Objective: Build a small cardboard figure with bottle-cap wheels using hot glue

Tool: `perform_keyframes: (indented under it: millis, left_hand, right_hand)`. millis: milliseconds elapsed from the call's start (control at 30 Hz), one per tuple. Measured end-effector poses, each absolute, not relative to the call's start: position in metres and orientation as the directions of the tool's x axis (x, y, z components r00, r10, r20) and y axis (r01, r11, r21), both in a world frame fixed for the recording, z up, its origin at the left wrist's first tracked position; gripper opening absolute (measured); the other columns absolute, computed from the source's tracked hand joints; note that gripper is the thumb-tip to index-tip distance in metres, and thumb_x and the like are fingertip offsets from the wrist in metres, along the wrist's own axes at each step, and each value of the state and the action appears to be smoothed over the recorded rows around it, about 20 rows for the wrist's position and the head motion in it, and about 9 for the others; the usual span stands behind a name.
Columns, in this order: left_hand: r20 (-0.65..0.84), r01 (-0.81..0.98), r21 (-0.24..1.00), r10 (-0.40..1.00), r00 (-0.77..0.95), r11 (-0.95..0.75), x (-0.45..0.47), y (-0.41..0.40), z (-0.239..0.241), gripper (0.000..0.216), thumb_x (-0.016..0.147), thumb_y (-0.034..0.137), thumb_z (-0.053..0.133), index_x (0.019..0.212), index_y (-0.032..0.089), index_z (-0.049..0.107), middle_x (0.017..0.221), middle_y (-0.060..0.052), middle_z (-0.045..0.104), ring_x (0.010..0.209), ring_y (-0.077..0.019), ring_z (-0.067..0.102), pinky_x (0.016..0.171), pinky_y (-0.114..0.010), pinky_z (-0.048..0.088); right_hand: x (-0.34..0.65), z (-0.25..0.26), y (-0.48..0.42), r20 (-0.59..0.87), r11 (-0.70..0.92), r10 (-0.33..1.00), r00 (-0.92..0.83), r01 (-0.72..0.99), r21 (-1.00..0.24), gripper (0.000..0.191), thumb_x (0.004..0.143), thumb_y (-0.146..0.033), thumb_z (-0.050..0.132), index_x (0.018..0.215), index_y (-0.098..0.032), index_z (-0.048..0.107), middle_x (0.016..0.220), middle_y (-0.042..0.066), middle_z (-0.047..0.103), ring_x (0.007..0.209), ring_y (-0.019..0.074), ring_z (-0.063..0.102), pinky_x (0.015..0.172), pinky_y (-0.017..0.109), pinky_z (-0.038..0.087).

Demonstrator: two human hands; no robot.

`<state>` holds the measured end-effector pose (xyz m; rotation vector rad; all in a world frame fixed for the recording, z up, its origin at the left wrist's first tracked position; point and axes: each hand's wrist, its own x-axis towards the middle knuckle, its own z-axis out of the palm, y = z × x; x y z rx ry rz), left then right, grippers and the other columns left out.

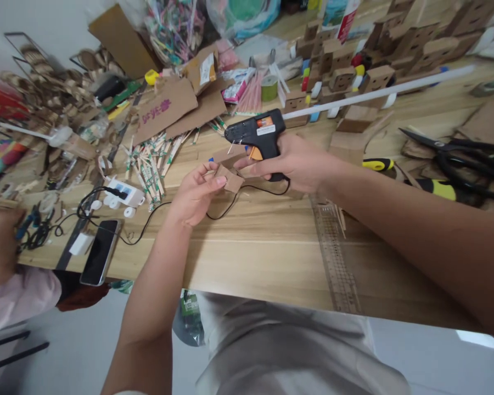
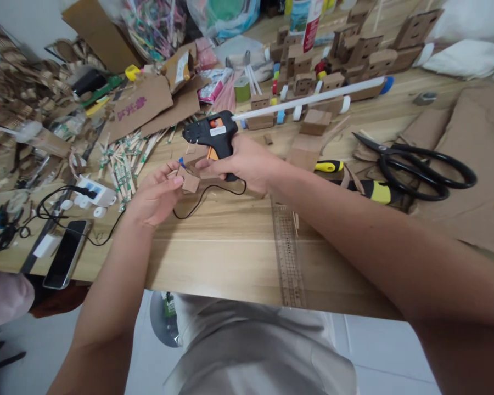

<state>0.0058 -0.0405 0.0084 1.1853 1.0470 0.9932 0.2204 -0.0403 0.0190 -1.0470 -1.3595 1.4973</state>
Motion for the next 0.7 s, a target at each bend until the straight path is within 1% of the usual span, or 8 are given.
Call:
perform_keyframes:
  millis: [67, 200, 267, 333, 433, 533, 633, 700]
  left_hand:
    - [-0.124, -0.073, 0.986, 0.958, 0.259, 0.147, 0.004, -0.041, 0.011, 0.049, 0.048, 0.038, 0.099, 0.082, 0.025, 0.066, 0.083, -0.001, 0.073, 0.076, -0.0167, 0.069, 0.068, -0.03, 0.057]
    - [-0.106, -0.108, 0.984, 0.949, 0.297, 0.144, 0.003, -0.043, 0.012, 0.039, 0.058, 0.039, 0.095, 0.079, 0.024, 0.065, 0.091, -0.004, 0.073, 0.09, -0.0202, 0.071, 0.074, -0.032, 0.057]
    - [-0.087, -0.123, 0.984, 0.957, 0.277, 0.125, 0.003, -0.044, 0.012, 0.036, 0.063, 0.039, 0.092, 0.079, 0.024, 0.064, 0.094, -0.005, 0.074, 0.099, -0.0232, 0.072, 0.079, -0.036, 0.058]
    - [-0.086, -0.129, 0.984, 0.962, 0.26, 0.123, 0.004, -0.045, 0.011, 0.032, 0.068, 0.039, 0.089, 0.083, 0.023, 0.065, 0.098, -0.007, 0.075, 0.106, -0.0257, 0.072, 0.085, -0.039, 0.059]
    - [-0.094, -0.139, 0.981, 0.959, 0.268, 0.135, 0.007, -0.046, 0.009, 0.033, 0.069, 0.04, 0.088, 0.09, 0.023, 0.069, 0.103, -0.008, 0.076, 0.108, -0.0257, 0.073, 0.092, -0.041, 0.059]
    - [-0.087, -0.153, 0.98, 0.962, 0.259, 0.13, 0.008, -0.046, 0.007, 0.036, 0.068, 0.04, 0.089, 0.093, 0.023, 0.07, 0.106, -0.007, 0.077, 0.109, -0.0246, 0.073, 0.094, -0.039, 0.058]
    - [-0.072, -0.152, 0.982, 0.971, 0.227, 0.109, 0.008, -0.046, 0.005, 0.038, 0.065, 0.042, 0.091, 0.092, 0.024, 0.07, 0.108, -0.007, 0.078, 0.109, -0.0241, 0.073, 0.093, -0.039, 0.058]
    - [-0.054, -0.144, 0.986, 0.976, 0.209, 0.085, 0.008, -0.046, 0.004, 0.041, 0.062, 0.044, 0.092, 0.089, 0.025, 0.068, 0.108, -0.006, 0.079, 0.109, -0.0246, 0.073, 0.092, -0.039, 0.058]
  right_hand:
    - [0.221, 0.019, -0.042, -0.014, -0.052, 0.932, -0.363, -0.096, -0.994, 0.023, 0.067, -0.015, 0.08, 0.085, -0.025, 0.069, 0.099, 0.006, 0.081, 0.101, 0.0269, 0.075, 0.076, 0.036, 0.062]
    - [0.214, 0.012, -0.046, 0.086, 0.048, 0.922, -0.378, -0.109, -0.993, 0.033, 0.061, -0.033, 0.088, 0.087, -0.025, 0.069, 0.099, 0.004, 0.08, 0.1, 0.0275, 0.074, 0.085, 0.043, 0.063]
    - [0.209, 0.009, -0.048, 0.125, 0.09, 0.928, -0.35, -0.116, -0.989, 0.04, 0.059, -0.041, 0.09, 0.088, -0.024, 0.069, 0.101, 0.005, 0.079, 0.1, 0.027, 0.073, 0.088, 0.044, 0.062]
    - [0.206, 0.007, -0.05, 0.156, 0.134, 0.945, -0.289, -0.093, -0.987, 0.046, 0.057, -0.045, 0.092, 0.088, -0.023, 0.068, 0.1, 0.005, 0.078, 0.099, 0.0268, 0.072, 0.089, 0.044, 0.061]
    - [0.203, 0.006, -0.052, 0.208, 0.204, 0.957, -0.203, -0.043, -0.978, 0.051, 0.056, -0.051, 0.094, 0.087, -0.022, 0.065, 0.097, 0.005, 0.076, 0.098, 0.0267, 0.07, 0.093, 0.045, 0.059]
    - [0.202, 0.007, -0.053, 0.244, 0.236, 0.949, -0.199, -0.059, -0.97, 0.05, 0.06, -0.053, 0.092, 0.089, -0.022, 0.064, 0.097, 0.005, 0.076, 0.098, 0.0264, 0.069, 0.098, 0.048, 0.056]
    - [0.201, 0.008, -0.054, 0.236, 0.222, 0.947, -0.219, -0.09, -0.971, 0.042, 0.064, -0.046, 0.089, 0.089, -0.023, 0.065, 0.097, 0.005, 0.076, 0.098, 0.0255, 0.069, 0.101, 0.047, 0.055]
    - [0.201, 0.008, -0.055, 0.221, 0.209, 0.948, -0.23, -0.078, -0.975, 0.038, 0.065, -0.044, 0.088, 0.087, -0.024, 0.064, 0.095, 0.005, 0.075, 0.097, 0.0257, 0.069, 0.1, 0.046, 0.055]
